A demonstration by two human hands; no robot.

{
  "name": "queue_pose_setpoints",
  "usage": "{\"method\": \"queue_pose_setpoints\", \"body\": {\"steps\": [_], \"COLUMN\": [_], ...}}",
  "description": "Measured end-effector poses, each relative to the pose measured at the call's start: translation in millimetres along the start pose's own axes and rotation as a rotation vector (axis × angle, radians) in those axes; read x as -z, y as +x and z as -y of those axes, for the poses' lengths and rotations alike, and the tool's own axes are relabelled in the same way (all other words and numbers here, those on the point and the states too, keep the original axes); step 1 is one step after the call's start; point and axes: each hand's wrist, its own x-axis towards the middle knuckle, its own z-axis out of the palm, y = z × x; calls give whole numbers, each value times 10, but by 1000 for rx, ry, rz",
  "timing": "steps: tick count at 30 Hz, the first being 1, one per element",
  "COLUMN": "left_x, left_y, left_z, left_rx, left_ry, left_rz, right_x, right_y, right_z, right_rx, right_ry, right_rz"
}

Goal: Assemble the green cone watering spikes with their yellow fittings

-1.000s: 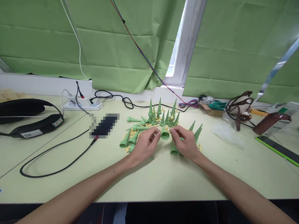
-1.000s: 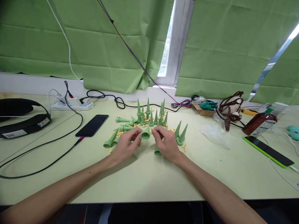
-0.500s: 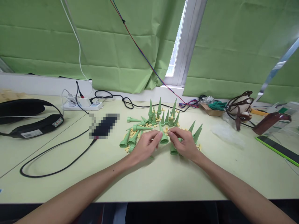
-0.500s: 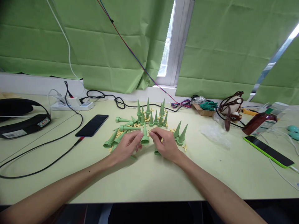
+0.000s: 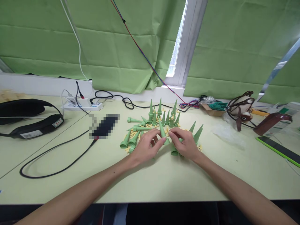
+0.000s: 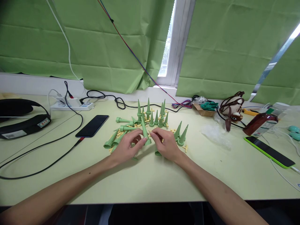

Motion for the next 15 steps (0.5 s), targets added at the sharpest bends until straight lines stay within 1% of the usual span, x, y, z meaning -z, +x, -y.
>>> {"method": "queue_pose_setpoints", "body": {"steps": [6,15], "left_x": [-7,-12], "left_y": [-8,-5], "left_z": [17,70], "left_rx": [-42,-71], "left_ry": [36,23], "left_rz": [-17,-34], "right_x": [-2,-7], "right_y": [0,-9], "right_z": [-1,4], "right_rx": [-4,-4], "right_ry": [-2,11], "right_rz": [1,-1]}}
